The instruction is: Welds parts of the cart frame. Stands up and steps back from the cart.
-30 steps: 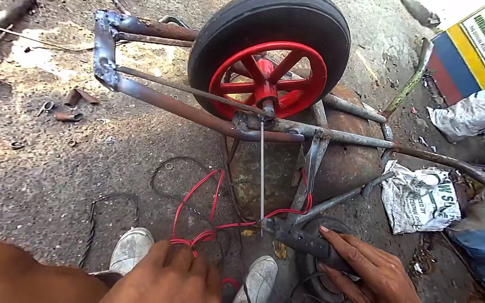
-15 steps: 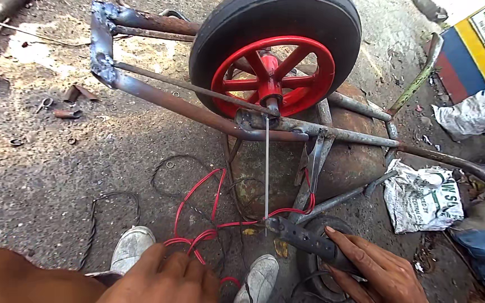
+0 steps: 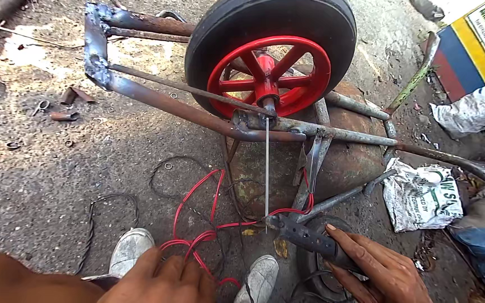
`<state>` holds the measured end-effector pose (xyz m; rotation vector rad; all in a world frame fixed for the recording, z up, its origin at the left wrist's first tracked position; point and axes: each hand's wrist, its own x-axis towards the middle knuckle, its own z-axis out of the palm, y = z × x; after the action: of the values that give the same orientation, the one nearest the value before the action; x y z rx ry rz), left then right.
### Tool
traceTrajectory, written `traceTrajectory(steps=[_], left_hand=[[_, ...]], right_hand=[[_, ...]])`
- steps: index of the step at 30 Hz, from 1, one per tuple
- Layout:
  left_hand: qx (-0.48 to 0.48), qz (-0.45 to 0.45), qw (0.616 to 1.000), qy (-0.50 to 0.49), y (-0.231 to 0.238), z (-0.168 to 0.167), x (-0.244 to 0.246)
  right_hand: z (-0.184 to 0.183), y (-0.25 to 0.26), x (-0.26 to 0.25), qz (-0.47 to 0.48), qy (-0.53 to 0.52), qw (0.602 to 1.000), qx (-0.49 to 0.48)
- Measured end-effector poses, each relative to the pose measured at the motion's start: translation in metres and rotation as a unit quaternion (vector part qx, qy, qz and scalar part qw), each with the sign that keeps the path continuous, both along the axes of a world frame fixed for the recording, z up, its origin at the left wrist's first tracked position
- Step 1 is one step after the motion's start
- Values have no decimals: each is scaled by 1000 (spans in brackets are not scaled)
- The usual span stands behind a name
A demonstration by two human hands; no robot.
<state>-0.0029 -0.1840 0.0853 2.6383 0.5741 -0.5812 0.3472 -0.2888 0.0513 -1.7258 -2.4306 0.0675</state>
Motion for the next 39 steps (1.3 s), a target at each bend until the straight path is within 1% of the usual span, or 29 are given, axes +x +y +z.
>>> traceTrajectory(steps=[31, 39], left_hand=[[-1, 4, 1000, 5, -1, 0, -2], [1, 4, 1000, 1, -1, 0, -2]], right_hand=[[3, 4, 0, -3, -10, 1000, -11], [1, 1, 0, -12, -22, 1000, -2]])
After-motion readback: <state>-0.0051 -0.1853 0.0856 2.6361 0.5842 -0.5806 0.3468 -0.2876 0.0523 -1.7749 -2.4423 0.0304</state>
